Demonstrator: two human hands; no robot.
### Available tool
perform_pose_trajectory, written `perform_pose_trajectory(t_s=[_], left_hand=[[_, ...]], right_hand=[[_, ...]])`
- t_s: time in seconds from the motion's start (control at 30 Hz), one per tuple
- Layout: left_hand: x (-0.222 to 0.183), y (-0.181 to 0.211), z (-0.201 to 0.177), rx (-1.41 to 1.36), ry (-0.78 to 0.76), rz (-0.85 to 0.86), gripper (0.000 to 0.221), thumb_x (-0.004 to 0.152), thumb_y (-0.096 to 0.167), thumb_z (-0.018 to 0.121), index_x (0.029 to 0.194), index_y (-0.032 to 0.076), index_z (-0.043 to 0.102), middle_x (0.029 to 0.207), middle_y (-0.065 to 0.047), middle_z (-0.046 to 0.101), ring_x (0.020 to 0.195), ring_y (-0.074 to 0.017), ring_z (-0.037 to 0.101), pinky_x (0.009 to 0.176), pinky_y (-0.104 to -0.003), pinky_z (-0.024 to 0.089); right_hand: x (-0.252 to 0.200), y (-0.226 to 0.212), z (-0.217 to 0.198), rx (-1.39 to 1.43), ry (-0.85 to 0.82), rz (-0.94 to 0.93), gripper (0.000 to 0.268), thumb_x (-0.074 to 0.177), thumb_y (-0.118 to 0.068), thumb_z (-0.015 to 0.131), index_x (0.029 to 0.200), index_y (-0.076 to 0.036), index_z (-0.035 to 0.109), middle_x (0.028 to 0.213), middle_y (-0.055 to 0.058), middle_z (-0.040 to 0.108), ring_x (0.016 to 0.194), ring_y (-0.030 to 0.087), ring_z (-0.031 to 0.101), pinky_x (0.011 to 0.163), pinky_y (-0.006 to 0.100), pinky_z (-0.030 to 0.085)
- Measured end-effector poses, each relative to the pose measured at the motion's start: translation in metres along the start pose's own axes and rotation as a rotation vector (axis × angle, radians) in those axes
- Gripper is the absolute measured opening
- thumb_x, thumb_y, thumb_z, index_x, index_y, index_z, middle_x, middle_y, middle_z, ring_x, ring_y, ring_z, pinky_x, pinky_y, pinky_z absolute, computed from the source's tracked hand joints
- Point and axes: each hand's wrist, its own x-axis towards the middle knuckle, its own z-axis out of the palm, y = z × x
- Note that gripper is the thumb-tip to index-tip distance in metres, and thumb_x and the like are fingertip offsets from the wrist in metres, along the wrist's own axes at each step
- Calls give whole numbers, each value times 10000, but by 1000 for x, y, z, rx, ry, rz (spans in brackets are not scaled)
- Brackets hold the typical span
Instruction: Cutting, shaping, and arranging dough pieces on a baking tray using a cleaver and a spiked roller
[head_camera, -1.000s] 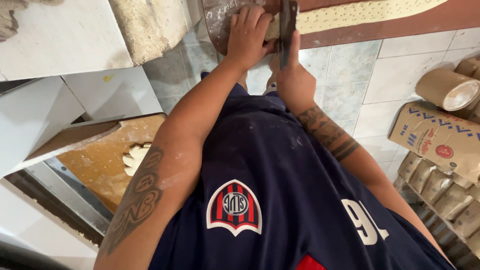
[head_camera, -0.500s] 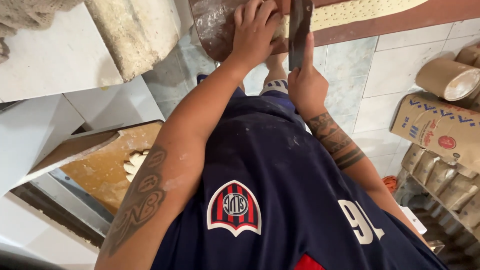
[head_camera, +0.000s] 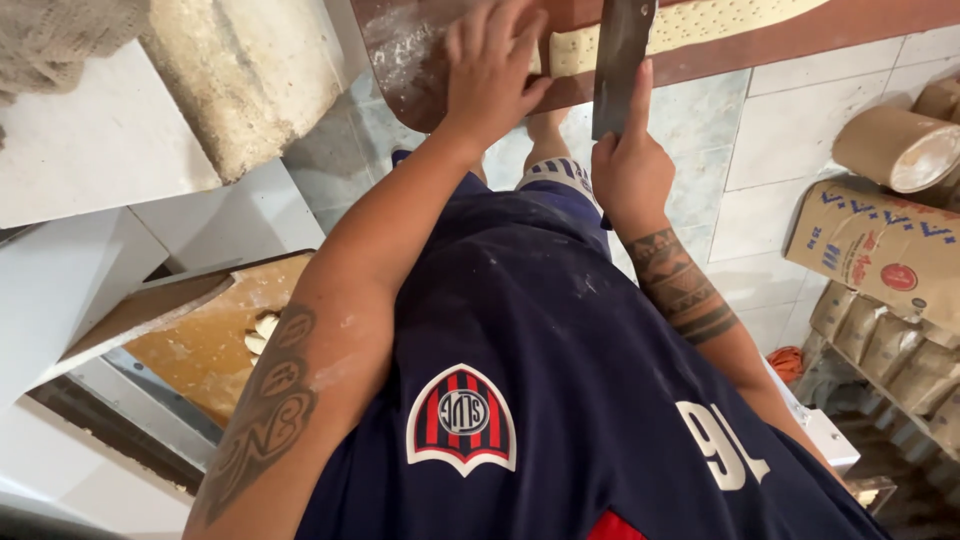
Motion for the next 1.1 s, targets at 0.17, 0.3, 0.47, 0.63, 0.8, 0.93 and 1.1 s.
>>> perform_pose_trajectory(t_s=[0.17, 0.3, 0.47, 0.63, 0.8, 0.93, 1.1], left_hand=[[21, 14, 22, -128, 133, 251, 487, 708, 222, 936, 1121, 106, 706, 1131, -33, 561, 1172, -295, 483, 1029, -517, 322], [21, 13, 13, -129, 139, 236, 412, 659, 195, 896, 997, 101, 679, 1016, -30, 538, 1115, -300, 494, 997, -513, 356], [18, 12, -2, -89, 151, 109, 456, 661, 154, 878, 1079, 140, 697, 1103, -32, 553, 1106, -301, 502, 992, -507, 363], [26, 15, 6, -24, -11, 120, 765, 830, 405, 991, 1394, 122, 559, 1354, -71, 499, 1271, -324, 454, 1031, -553, 423], [48, 46, 15, -81, 103, 241, 678, 677, 355, 999, 1237, 169, 664, 1162, -5, 560, 1123, -280, 499, 890, -443, 450], [50, 46, 25, -58, 89, 173, 446, 624, 315, 905, 946, 138, 652, 1067, -26, 563, 1041, -316, 519, 804, -466, 434], [45, 39, 15, -74, 72, 85, 500, 647, 293, 946, 1049, 147, 685, 1064, -26, 562, 1090, -313, 492, 892, -491, 418]], right_hand=[[0, 13, 18, -120, 20, -66, 828, 985, -100, 525, 1693, -204, 110, 542, 7, 503, 406, 262, 397, 447, 406, 291], [20, 6, 31, -205, -51, -44, 955, 917, -76, 566, 1684, -212, 14, 547, 8, 545, 417, 268, 502, 420, 410, 350], [51, -4, -11, 37, -91, -54, 840, 1001, -145, 514, 1677, -285, 35, 691, 138, 659, 544, 402, 592, 542, 524, 451], [20, 35, -6, 24, 55, -61, 852, 1012, -96, 532, 1693, -226, 36, 630, 40, 590, 468, 278, 479, 477, 425, 340], [19, 38, 6, -89, -42, -3, 848, 992, -125, 520, 1692, -241, 56, 589, 47, 566, 451, 327, 489, 481, 456, 363], [42, 30, 11, -157, -55, -63, 964, 886, -106, 555, 1683, -208, 23, 634, 34, 609, 470, 314, 544, 454, 456, 394], [64, 29, -30, -18, -107, 44, 867, 987, -159, 517, 1672, -328, 14, 652, 139, 632, 529, 409, 573, 532, 525, 433]])
